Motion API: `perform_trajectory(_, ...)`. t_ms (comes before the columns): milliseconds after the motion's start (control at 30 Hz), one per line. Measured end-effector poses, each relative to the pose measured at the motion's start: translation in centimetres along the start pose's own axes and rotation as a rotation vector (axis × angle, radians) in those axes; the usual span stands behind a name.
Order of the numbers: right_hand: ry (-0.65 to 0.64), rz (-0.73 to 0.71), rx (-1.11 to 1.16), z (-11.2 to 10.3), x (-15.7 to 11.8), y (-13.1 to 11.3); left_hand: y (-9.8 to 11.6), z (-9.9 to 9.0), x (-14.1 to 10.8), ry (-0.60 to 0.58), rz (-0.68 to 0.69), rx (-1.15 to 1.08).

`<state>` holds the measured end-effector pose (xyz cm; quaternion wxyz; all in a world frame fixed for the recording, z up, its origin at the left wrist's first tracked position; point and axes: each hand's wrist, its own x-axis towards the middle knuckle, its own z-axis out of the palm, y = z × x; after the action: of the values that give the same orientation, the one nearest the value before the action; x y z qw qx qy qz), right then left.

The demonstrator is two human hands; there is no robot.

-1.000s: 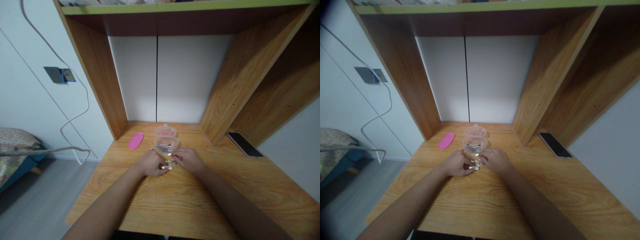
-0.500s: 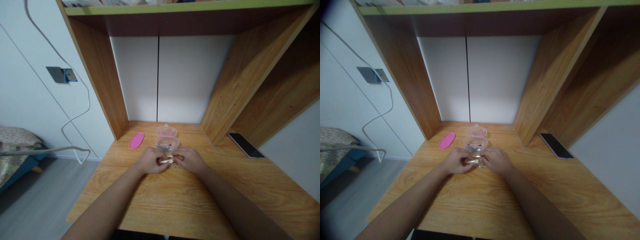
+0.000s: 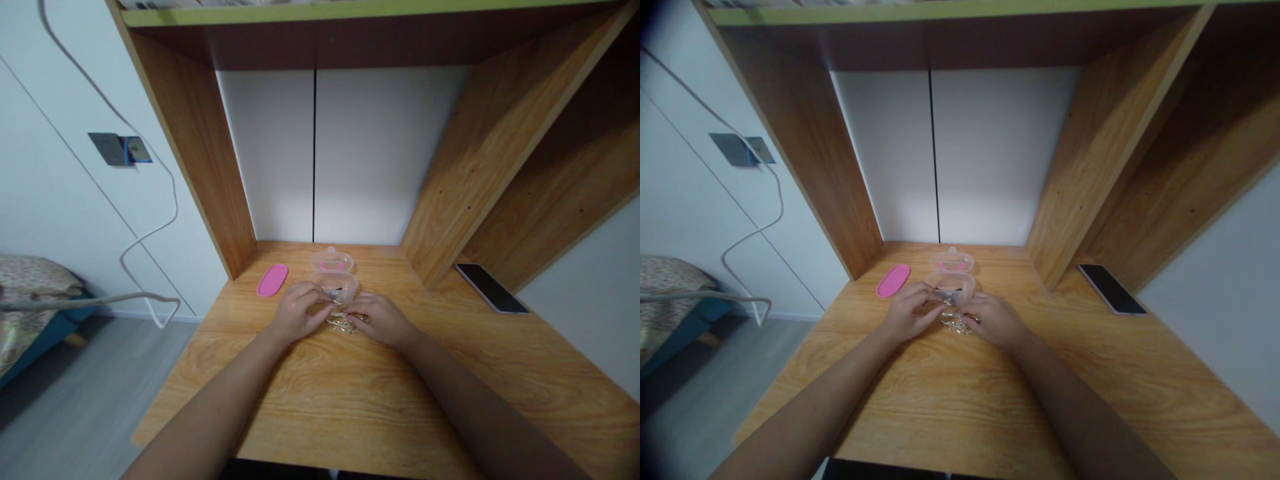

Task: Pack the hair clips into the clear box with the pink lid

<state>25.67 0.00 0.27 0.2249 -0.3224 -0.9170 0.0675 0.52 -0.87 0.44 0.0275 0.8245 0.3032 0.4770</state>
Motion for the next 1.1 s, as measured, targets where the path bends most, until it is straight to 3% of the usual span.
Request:
perform_trajectory(333, 0.207, -0.056, 0.208, -0.5, 0.2, -1.4, 0.0, 0.5, -0.4, -0.050, -0.207, -0.043)
perform_trajectory(600, 0.264, -0.004, 0.256, 0.2, 0.2, -1.0, 0.9, 0.1, 0.2, -0.159, -0.106, -0.072)
perform_trajectory(867, 0.333, 0.158, 0.327, 0.8, 0.1, -0.7, 1.1, 0.4, -0.1, -0.295, -0.210, -0.142)
perform_trajectory(1100, 0.356, 0.199, 0.431, 0.8, 0.2, -1.1, 0.8, 0.5, -0.2, -0.347, -0.260, -0.187)
